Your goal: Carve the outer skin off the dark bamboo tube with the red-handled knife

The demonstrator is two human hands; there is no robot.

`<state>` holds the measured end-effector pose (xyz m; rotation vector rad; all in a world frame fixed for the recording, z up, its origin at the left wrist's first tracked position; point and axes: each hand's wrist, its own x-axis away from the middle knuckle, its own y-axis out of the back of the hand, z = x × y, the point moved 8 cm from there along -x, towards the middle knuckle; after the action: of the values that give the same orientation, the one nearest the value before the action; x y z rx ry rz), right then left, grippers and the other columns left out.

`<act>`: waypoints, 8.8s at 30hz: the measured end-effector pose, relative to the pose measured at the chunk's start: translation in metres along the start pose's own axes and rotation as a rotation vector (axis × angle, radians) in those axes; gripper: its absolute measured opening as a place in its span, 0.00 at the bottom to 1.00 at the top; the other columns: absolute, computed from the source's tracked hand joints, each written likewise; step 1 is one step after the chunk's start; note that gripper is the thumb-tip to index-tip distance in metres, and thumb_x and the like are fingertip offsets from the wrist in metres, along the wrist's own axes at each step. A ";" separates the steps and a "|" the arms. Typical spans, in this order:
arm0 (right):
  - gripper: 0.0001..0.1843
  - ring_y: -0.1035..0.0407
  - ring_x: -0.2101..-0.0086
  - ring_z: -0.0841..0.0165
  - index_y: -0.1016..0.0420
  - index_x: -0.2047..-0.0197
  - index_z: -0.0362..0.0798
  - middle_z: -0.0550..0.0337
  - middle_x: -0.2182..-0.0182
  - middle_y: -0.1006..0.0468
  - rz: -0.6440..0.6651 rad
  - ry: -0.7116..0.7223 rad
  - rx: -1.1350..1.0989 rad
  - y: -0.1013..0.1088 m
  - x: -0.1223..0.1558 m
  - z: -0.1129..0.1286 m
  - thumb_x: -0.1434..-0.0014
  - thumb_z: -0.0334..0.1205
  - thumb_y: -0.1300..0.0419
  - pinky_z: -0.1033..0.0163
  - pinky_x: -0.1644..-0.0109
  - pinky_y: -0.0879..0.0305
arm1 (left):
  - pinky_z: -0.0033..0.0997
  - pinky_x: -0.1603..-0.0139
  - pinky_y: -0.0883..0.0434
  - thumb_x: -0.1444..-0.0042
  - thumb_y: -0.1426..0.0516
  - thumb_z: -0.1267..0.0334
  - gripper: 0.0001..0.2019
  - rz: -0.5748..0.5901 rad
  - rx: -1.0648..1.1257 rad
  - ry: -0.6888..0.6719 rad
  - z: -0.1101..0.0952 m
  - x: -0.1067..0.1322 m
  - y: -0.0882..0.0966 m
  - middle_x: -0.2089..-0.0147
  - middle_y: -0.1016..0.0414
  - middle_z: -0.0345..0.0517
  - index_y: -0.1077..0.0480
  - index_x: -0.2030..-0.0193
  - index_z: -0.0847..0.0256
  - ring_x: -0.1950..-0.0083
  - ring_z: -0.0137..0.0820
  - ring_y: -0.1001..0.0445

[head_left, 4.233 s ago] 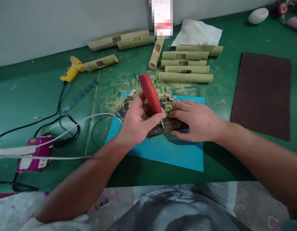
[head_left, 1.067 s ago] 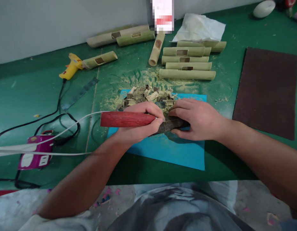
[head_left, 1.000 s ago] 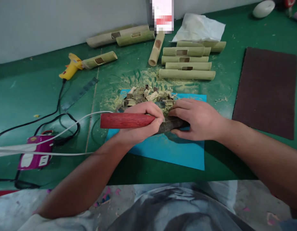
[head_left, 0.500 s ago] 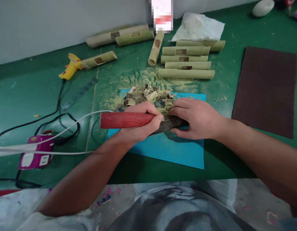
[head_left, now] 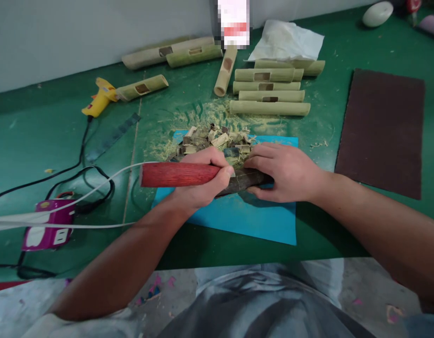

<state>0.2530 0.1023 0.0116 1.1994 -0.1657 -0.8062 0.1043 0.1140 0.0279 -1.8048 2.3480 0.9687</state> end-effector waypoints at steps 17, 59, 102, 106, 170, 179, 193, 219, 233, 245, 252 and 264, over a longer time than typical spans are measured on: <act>0.18 0.28 0.60 0.58 0.21 0.56 0.43 0.48 0.60 0.20 -0.078 -0.023 0.047 0.008 0.002 0.004 0.39 0.51 0.40 0.57 0.61 0.37 | 0.34 0.68 0.29 0.31 0.46 0.42 0.22 0.074 -0.025 -0.030 -0.015 0.006 0.009 0.67 0.21 0.41 0.21 0.61 0.56 0.68 0.31 0.25; 0.17 0.30 0.59 0.55 0.21 0.59 0.42 0.45 0.59 0.22 -0.028 -0.418 0.155 -0.009 0.001 0.001 0.37 0.49 0.38 0.53 0.58 0.35 | 0.35 0.69 0.36 0.31 0.43 0.54 0.20 -0.421 -0.080 -0.192 0.000 -0.011 -0.007 0.75 0.38 0.37 0.39 0.73 0.57 0.74 0.28 0.37; 0.18 0.29 0.54 0.51 0.22 0.55 0.41 0.42 0.57 0.21 0.007 -0.363 0.154 -0.011 -0.003 0.001 0.33 0.49 0.42 0.51 0.53 0.35 | 0.30 0.72 0.27 0.42 0.37 0.64 0.07 -0.247 0.093 0.129 -0.012 -0.023 0.017 0.60 0.21 0.42 0.26 0.57 0.55 0.70 0.27 0.26; 0.18 0.30 0.54 0.51 0.22 0.55 0.41 0.42 0.57 0.21 -0.001 -0.363 0.155 -0.011 -0.002 0.001 0.33 0.49 0.41 0.51 0.53 0.35 | 0.30 0.71 0.26 0.44 0.32 0.58 0.08 -0.377 -0.097 0.120 -0.015 -0.012 0.022 0.73 0.26 0.37 0.24 0.63 0.57 0.74 0.28 0.27; 0.16 0.31 0.57 0.54 0.22 0.57 0.42 0.45 0.59 0.21 -0.050 -0.366 0.143 -0.012 -0.004 -0.001 0.35 0.48 0.40 0.53 0.56 0.38 | 0.36 0.62 0.29 0.36 0.40 0.63 0.10 -0.239 -0.211 -0.140 -0.005 -0.018 -0.005 0.69 0.28 0.39 0.32 0.69 0.56 0.67 0.30 0.28; 0.16 0.30 0.55 0.54 0.21 0.58 0.41 0.43 0.59 0.21 -0.036 -0.397 0.153 -0.012 -0.005 -0.001 0.35 0.47 0.40 0.54 0.55 0.37 | 0.34 0.66 0.33 0.33 0.40 0.58 0.17 -0.415 -0.157 -0.232 0.001 -0.022 -0.011 0.74 0.35 0.37 0.36 0.73 0.57 0.72 0.27 0.33; 0.16 0.31 0.56 0.55 0.21 0.59 0.40 0.43 0.59 0.22 -0.024 -0.362 0.122 -0.012 -0.006 0.000 0.35 0.46 0.40 0.54 0.55 0.38 | 0.39 0.64 0.35 0.36 0.42 0.56 0.19 -0.486 -0.110 -0.134 0.016 -0.014 -0.006 0.76 0.39 0.38 0.41 0.76 0.56 0.71 0.31 0.36; 0.14 0.32 0.61 0.58 0.22 0.57 0.43 0.47 0.59 0.23 -0.004 -0.409 0.195 -0.010 -0.004 -0.001 0.36 0.45 0.39 0.56 0.62 0.45 | 0.39 0.62 0.30 0.32 0.43 0.50 0.19 -0.387 -0.084 -0.170 0.007 -0.024 -0.006 0.72 0.31 0.39 0.35 0.72 0.56 0.68 0.30 0.29; 0.14 0.33 0.64 0.61 0.21 0.59 0.44 0.48 0.60 0.22 -0.023 -0.459 0.149 -0.007 -0.004 -0.003 0.37 0.47 0.39 0.58 0.65 0.49 | 0.38 0.65 0.32 0.31 0.45 0.46 0.21 -0.335 -0.131 -0.196 0.002 -0.024 -0.008 0.73 0.31 0.40 0.34 0.72 0.57 0.70 0.30 0.31; 0.16 0.32 0.61 0.59 0.20 0.62 0.43 0.48 0.63 0.22 -0.027 -0.421 0.169 -0.007 -0.008 -0.005 0.35 0.48 0.40 0.56 0.59 0.42 | 0.39 0.68 0.37 0.34 0.41 0.49 0.24 -0.498 0.011 -0.195 0.007 -0.018 -0.013 0.76 0.42 0.37 0.44 0.77 0.57 0.74 0.28 0.38; 0.16 0.29 0.57 0.55 0.20 0.59 0.42 0.46 0.60 0.20 -0.002 -0.427 0.191 -0.006 -0.008 -0.002 0.35 0.48 0.39 0.54 0.57 0.38 | 0.37 0.67 0.40 0.29 0.51 0.35 0.31 -0.524 0.002 -0.067 0.018 -0.031 -0.002 0.77 0.45 0.34 0.47 0.75 0.58 0.73 0.21 0.39; 0.16 0.28 0.58 0.54 0.19 0.57 0.41 0.44 0.59 0.21 -0.060 -0.390 0.205 -0.008 -0.006 0.000 0.36 0.47 0.38 0.52 0.55 0.32 | 0.36 0.69 0.33 0.31 0.41 0.45 0.24 -0.423 0.155 -0.244 0.005 -0.030 -0.002 0.76 0.30 0.37 0.31 0.74 0.56 0.73 0.26 0.30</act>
<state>0.2450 0.1050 0.0067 1.2322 -0.5446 -1.0917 0.1138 0.1423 0.0341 -1.8863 1.7498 0.8609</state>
